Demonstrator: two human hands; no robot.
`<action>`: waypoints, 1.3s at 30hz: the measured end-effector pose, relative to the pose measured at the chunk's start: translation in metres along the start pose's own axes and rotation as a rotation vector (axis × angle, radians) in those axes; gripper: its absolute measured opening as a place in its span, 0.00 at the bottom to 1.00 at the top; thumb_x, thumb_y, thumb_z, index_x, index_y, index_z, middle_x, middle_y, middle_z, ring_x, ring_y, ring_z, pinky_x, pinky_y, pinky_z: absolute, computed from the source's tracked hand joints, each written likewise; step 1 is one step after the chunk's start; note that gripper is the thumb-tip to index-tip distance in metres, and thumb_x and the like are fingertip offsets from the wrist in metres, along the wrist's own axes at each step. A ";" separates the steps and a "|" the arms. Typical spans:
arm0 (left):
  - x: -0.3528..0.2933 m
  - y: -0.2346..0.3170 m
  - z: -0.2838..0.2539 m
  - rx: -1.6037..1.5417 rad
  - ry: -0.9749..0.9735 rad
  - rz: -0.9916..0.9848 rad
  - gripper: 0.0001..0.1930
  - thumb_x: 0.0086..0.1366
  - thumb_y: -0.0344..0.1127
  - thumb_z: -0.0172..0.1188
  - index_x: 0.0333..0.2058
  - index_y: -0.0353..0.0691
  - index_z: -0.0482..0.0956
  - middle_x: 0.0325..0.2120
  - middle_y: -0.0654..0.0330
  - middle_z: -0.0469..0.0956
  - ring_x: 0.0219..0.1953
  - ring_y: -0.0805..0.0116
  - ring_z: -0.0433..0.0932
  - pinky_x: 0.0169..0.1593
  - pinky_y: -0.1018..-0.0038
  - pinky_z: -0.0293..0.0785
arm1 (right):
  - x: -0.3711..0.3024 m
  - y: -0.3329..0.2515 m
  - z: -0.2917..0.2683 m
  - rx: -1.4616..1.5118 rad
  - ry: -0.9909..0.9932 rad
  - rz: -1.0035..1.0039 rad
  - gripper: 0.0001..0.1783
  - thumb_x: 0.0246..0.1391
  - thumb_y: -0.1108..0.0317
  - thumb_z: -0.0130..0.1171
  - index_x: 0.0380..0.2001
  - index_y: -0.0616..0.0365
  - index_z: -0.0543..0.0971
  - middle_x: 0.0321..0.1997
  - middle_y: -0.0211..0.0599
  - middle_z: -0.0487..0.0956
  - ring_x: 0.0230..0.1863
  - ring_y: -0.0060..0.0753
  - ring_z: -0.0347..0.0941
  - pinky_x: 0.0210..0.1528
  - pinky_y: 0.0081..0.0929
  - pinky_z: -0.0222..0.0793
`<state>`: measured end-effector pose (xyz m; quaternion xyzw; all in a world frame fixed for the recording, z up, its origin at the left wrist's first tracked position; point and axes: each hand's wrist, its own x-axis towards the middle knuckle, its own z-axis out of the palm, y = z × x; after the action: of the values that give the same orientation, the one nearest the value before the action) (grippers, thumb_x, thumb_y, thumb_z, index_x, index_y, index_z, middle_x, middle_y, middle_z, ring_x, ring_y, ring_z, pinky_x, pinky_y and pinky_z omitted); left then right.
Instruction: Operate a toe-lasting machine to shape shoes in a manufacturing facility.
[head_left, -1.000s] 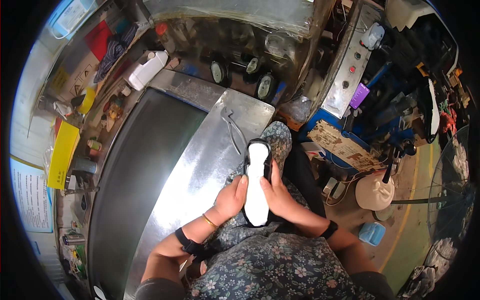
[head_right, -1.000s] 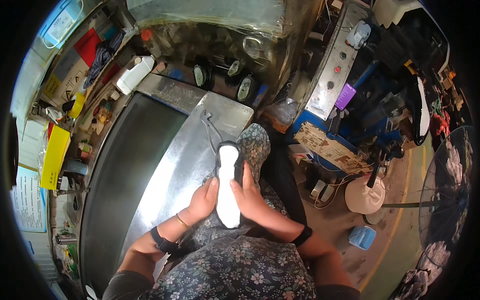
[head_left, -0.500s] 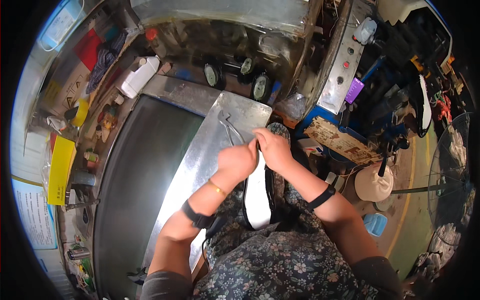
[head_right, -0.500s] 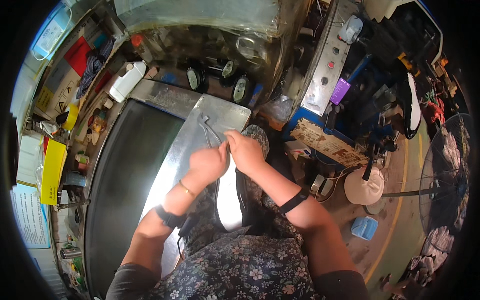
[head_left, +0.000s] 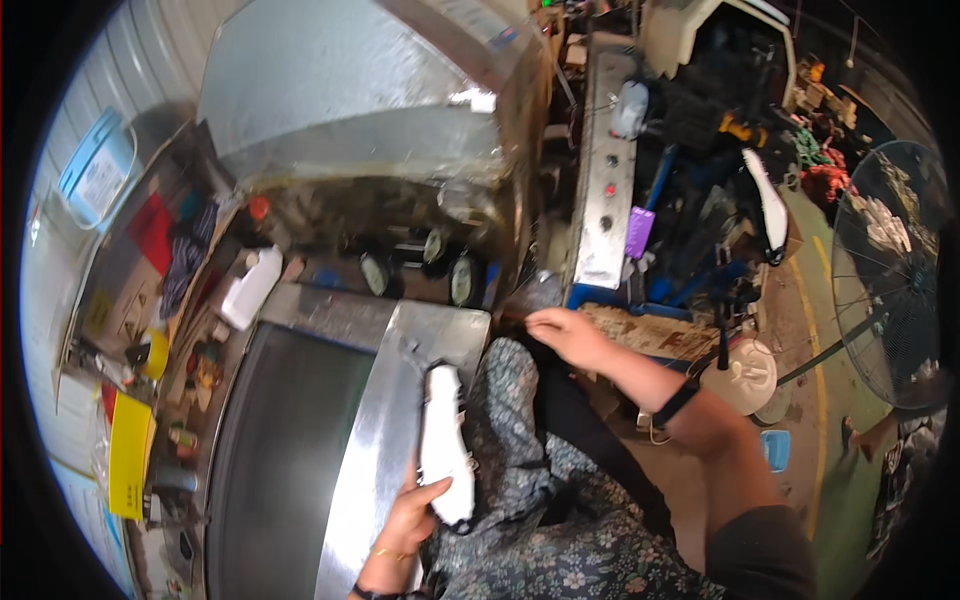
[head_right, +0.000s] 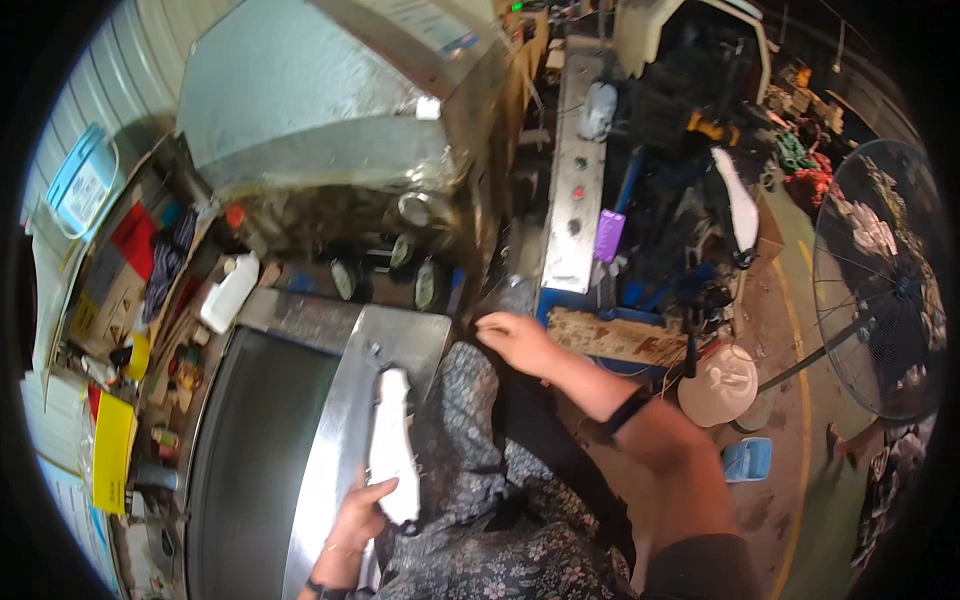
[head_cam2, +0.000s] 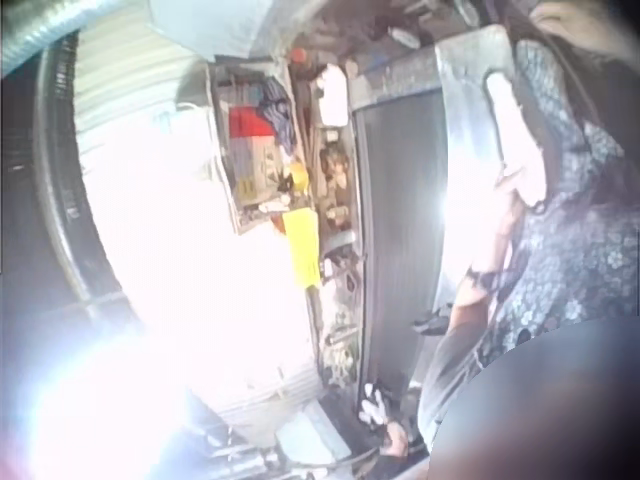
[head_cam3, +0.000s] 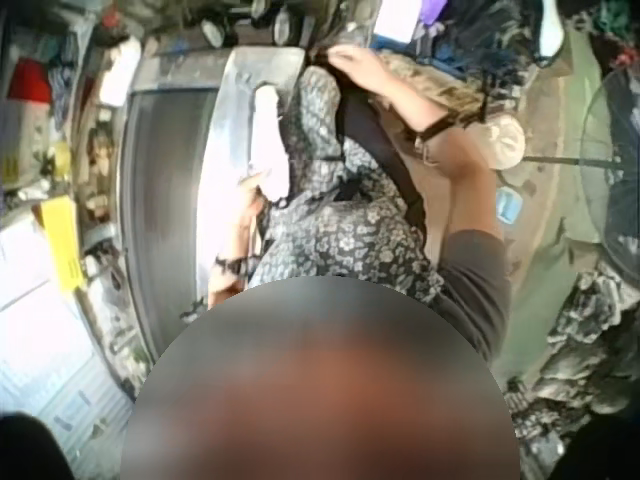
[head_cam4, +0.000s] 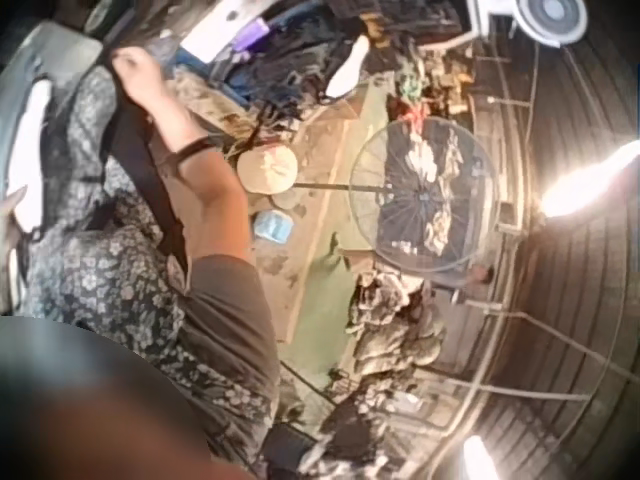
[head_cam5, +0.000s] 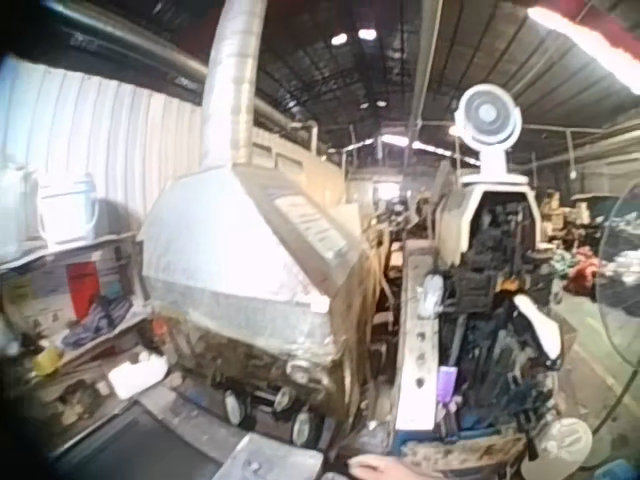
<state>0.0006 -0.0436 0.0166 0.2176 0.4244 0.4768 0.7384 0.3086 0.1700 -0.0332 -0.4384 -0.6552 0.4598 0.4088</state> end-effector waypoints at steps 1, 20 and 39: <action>-0.010 0.011 -0.010 0.359 0.114 0.082 0.47 0.57 0.22 0.62 0.70 0.38 0.42 0.58 0.52 0.69 0.57 0.54 0.71 0.59 0.65 0.69 | -0.005 -0.047 -0.036 -0.354 0.030 0.007 0.14 0.59 0.65 0.60 0.46 0.61 0.79 0.43 0.41 0.83 0.42 0.29 0.78 0.48 0.27 0.72; 0.005 -0.014 0.072 1.219 -0.226 0.410 0.31 0.65 0.37 0.60 0.63 0.34 0.59 0.51 0.41 0.74 0.54 0.48 0.74 0.58 0.63 0.68 | -0.095 -0.110 -0.196 -0.725 0.924 -0.271 0.47 0.30 0.67 0.73 0.59 0.60 0.68 0.68 0.59 0.58 0.67 0.58 0.57 0.66 0.44 0.56; -0.039 0.028 0.015 1.027 0.144 0.644 0.23 0.57 0.40 0.69 0.48 0.34 0.76 0.45 0.48 0.79 0.49 0.52 0.78 0.52 0.65 0.73 | -0.146 -0.053 0.047 1.203 -0.529 0.817 0.30 0.57 0.63 0.49 0.60 0.71 0.65 0.60 0.49 0.71 0.62 0.46 0.67 0.60 0.56 0.66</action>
<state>-0.0089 -0.0639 0.0610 0.6306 0.5618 0.4239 0.3272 0.2954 0.0097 -0.0131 -0.2235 -0.1544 0.9404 0.2045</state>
